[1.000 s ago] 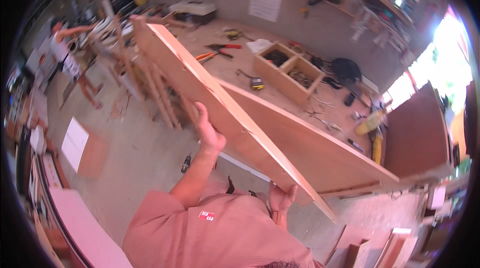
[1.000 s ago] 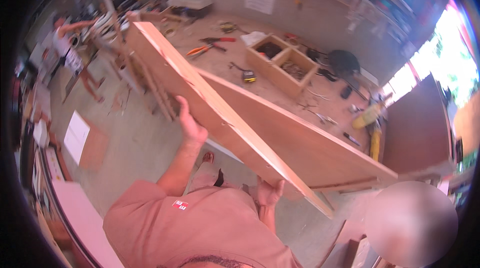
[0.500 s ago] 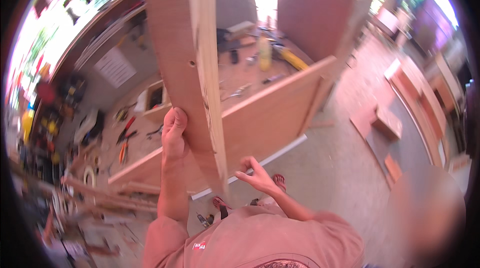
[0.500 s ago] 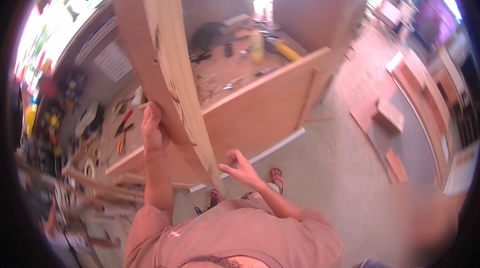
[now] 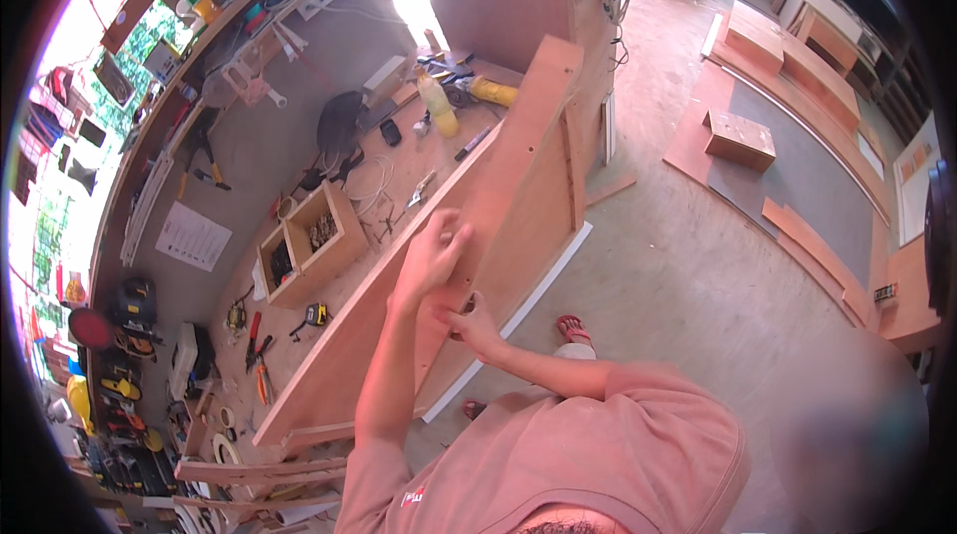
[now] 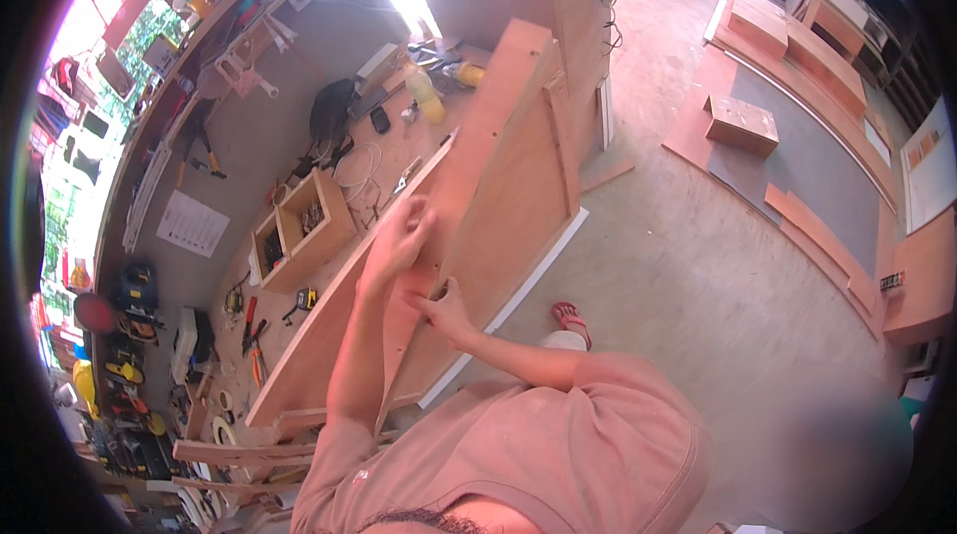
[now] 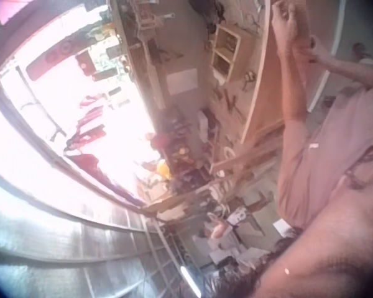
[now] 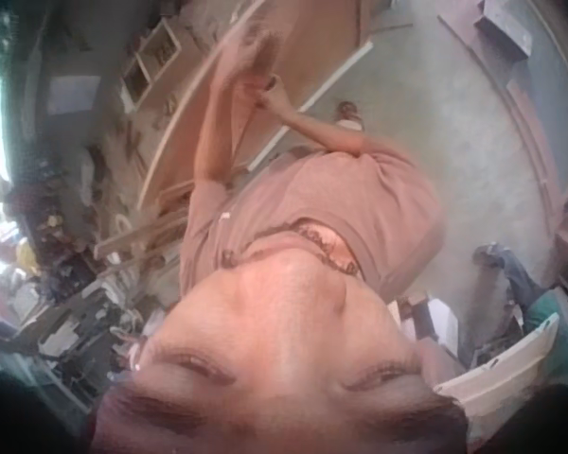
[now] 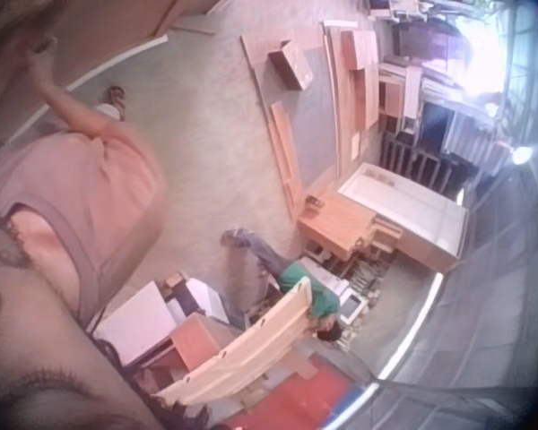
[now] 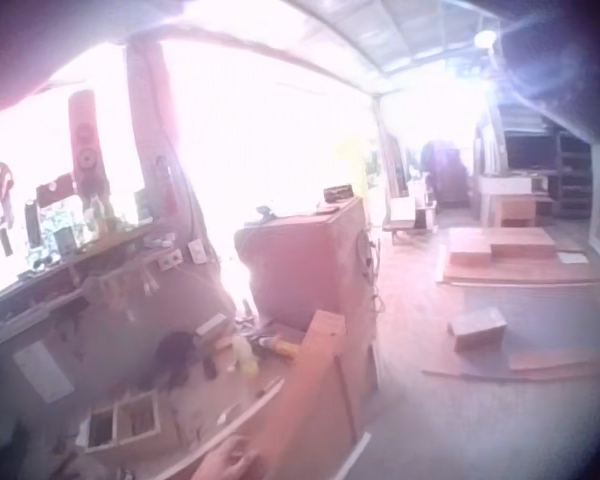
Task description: The person sits on the floor and uses a cordless drill to drive screws into a long wooden strip attached to a larger board. After fastening the strip, the person stands, lifts the assembled board, and places it on a workbench, then retrieves and positions additional wooden pieces.
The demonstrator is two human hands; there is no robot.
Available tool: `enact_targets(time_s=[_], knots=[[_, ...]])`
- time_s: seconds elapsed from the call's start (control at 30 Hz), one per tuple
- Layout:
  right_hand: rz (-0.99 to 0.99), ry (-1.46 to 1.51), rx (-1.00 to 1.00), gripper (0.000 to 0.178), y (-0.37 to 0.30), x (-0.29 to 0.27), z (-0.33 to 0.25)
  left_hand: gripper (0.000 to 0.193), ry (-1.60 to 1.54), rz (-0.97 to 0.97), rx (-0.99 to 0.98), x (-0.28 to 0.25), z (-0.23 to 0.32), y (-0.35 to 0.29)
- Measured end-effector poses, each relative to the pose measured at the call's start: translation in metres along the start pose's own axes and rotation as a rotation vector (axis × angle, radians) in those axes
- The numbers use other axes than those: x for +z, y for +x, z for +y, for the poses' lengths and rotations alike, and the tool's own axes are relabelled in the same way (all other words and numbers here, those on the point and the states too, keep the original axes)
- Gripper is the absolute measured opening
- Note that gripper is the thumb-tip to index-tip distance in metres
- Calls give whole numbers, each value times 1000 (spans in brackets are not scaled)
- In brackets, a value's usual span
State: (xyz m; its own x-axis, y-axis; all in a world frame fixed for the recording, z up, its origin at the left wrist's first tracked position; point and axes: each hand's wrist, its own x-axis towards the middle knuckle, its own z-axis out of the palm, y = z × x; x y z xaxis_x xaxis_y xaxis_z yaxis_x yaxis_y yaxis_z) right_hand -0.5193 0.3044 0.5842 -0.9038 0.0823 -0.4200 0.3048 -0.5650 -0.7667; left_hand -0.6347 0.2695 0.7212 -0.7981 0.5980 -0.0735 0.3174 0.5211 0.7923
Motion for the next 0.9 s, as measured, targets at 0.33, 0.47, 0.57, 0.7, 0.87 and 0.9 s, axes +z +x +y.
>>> enact_targets(time_s=[0.33, 0.47, 0.57, 0.7, 0.87, 0.9], knots=[[162, 105, 139, 117, 84, -49, -48, 91, 566, 171, -168, -37, -132, -194], [139, 99, 119, 119, 96, -52, -81, 94, 698, 250, -198, -52, -137, -226], [136, 59, 110, 117, 107, -55, -98, 95, 727, 367, -188, -65, -148, -232], [160, 56, 73, 115, 114, -56, -103, 89, 839, 437, -50, -70, -155, -234], [118, 24, 35, 115, 128, -53, -105, 77, 754, 452, -35, -78, -163, -233], [148, 10, 24, 114, 148, -61, -95, 75, 719, 435, -38, -79, -166, -228]])
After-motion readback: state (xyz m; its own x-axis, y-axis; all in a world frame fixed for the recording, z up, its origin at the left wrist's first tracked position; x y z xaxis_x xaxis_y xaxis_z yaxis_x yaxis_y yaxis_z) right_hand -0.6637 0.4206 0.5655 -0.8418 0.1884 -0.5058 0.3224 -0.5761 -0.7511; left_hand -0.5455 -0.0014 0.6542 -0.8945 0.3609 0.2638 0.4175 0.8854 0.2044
